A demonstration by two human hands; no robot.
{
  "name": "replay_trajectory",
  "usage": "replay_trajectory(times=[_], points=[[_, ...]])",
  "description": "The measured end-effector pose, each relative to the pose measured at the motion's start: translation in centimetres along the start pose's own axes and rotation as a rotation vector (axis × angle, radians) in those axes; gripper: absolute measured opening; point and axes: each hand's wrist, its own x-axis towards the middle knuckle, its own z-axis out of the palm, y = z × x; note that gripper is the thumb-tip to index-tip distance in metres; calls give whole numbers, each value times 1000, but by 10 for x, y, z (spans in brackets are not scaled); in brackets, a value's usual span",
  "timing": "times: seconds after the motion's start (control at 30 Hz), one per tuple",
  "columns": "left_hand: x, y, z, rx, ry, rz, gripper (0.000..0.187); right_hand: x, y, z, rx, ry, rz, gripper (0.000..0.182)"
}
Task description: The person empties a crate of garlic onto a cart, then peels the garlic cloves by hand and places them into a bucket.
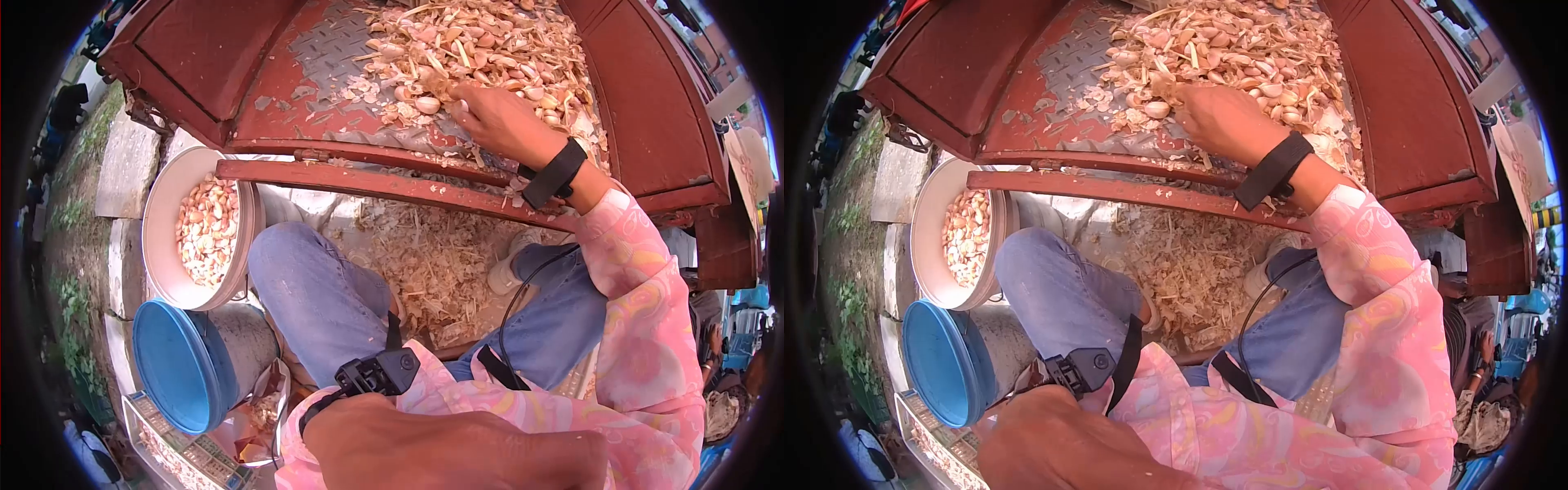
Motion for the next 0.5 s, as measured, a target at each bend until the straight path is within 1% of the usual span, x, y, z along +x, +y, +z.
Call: replay_trajectory(times=[0.03, 0.07, 0.1, 0.13, 0.17, 0.2, 0.23, 0.3, 0.33, 0.4, 0.43, 0.5], points=[[-4, -1, 1, -10, 1, 14, 18, -2, -6, -2, 113, -11, 53, 22], [-8, -1, 5, -154, 0, 9, 17, -3, -10, -5, 227, -21, 110, 20], [-10, -1, 7, -296, 0, -7, 17, 2, -20, -7, 505, -176, 110, 22], [-10, -5, 6, -298, 8, -16, 17, 12, -37, -9, 594, -220, 48, 25], [-7, -10, 3, -311, -85, 28, 16, 26, -59, -11, 679, -260, -15, 29], [-4, -15, 1, -324, -182, 75, 16, 40, -88, -14, 828, -222, -55, 33], [-2, -21, 4, -325, -179, 73, 16, 52, -116, -16, 979, -187, -99, 39], [-2, -32, 9, -199, -106, 155, 16, 71, -151, -15, 670, 221, -394, 52], [6, -33, 1, -201, -93, 173, 16, 75, -154, -21, 677, 217, -415, 52], [27, -27, -22, -332, -995, 425, 16, 76, -145, -33, 664, 15, -427, 56], [15, -28, -16, -322, -1005, 433, 16, 68, -132, -32, 621, 32, -373, 51], [-18, -33, 3, -400, -189, 299, 15, 42, -94, -24, 616, -37, -171, 41]])
